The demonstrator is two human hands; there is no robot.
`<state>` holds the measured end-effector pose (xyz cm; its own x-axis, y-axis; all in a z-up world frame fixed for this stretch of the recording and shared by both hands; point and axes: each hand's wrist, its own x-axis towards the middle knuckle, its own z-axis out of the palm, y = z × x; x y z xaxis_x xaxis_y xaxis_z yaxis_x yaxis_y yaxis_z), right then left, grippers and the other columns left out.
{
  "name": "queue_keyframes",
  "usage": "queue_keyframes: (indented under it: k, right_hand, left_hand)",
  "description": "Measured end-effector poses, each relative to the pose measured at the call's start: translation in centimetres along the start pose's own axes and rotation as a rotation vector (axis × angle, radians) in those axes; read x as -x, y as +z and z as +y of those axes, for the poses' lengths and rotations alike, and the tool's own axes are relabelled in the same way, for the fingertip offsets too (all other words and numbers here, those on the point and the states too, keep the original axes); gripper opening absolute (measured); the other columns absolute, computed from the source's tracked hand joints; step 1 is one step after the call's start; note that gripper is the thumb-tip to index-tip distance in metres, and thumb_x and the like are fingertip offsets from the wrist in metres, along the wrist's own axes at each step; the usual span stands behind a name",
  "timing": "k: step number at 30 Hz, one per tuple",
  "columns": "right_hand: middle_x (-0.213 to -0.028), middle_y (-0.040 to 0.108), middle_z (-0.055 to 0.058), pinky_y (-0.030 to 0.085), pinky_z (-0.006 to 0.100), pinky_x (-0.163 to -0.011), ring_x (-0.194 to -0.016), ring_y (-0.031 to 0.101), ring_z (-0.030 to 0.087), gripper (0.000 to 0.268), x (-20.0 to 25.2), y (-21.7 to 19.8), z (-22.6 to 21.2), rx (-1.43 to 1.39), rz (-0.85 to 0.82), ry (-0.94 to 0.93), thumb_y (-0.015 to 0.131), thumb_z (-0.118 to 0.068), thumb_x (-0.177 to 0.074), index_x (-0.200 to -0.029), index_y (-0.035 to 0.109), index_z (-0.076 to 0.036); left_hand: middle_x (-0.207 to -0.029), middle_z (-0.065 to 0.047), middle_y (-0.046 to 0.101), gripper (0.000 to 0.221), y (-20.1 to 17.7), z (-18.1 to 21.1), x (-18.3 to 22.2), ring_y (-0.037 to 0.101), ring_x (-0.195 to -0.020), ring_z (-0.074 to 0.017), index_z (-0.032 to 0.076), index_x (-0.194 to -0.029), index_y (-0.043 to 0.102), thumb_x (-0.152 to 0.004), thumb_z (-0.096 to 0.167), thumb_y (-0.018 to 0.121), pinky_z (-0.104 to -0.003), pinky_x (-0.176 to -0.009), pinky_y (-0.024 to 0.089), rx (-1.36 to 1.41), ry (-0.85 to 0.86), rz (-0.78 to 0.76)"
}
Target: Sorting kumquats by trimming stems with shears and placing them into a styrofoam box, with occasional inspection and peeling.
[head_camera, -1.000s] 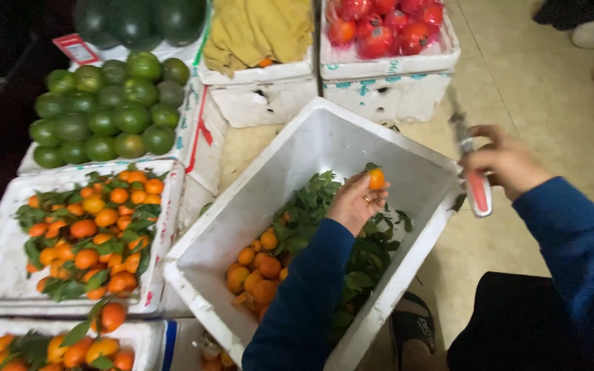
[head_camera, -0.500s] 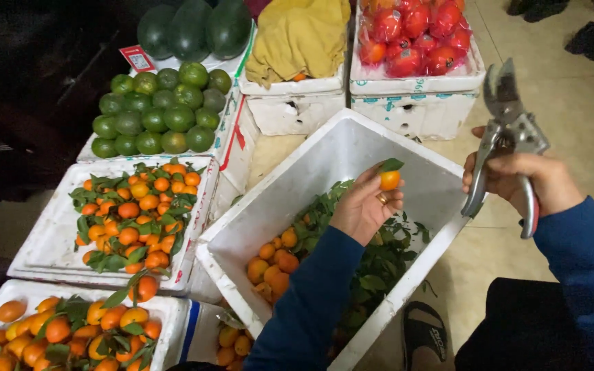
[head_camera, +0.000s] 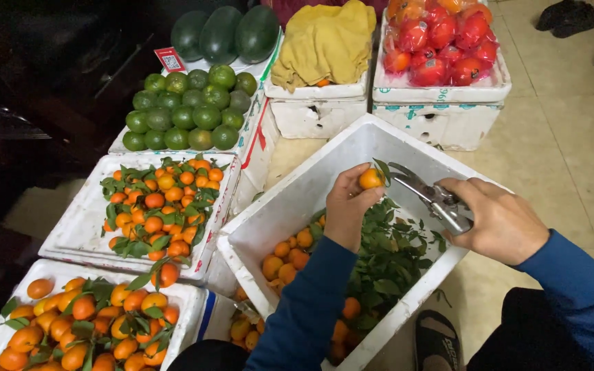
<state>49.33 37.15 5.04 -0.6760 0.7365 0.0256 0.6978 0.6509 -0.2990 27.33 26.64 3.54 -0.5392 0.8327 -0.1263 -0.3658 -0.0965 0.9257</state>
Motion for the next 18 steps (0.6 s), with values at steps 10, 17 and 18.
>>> queue_keyframes:
  k: [10,17,18]
  right_hand:
    - [-0.118,0.066,-0.001,0.061,0.053,-0.082,-0.108,0.068,0.031,0.091,0.3,0.8,-1.5,0.161,-0.023,0.045,0.082,-0.050,-0.060,-0.144,0.048,-0.039]
    - [-0.113,0.067,-0.003,0.062,0.053,-0.070,-0.106,0.068,0.027,0.093,0.4,1.9,-0.9,0.190,0.030,0.012,0.083,-0.062,-0.063,-0.145,0.048,-0.038]
    - [-0.113,0.068,-0.003,0.062,0.053,-0.070,-0.107,0.068,0.028,0.092,0.5,2.0,-1.0,0.185,0.043,0.005,0.083,-0.062,-0.063,-0.144,0.048,-0.039]
  left_hand:
    - [-0.107,-0.008,0.066,0.046,0.9,0.0,1.5,0.061,-0.084,-0.0155,0.013,-0.124,0.064,-0.079,0.016,0.076,-0.028,-0.082,0.055,-0.281,0.113,0.120]
    - [-0.117,-0.013,0.063,0.044,1.5,0.4,2.2,0.067,-0.094,-0.0192,0.007,-0.125,0.061,-0.083,0.005,0.072,-0.028,-0.088,0.060,-0.020,0.047,0.110]
    - [-0.116,-0.012,0.062,0.042,1.5,0.1,2.2,0.065,-0.093,-0.0183,0.007,-0.123,0.061,-0.083,0.003,0.073,-0.027,-0.087,0.059,0.012,0.057,0.110]
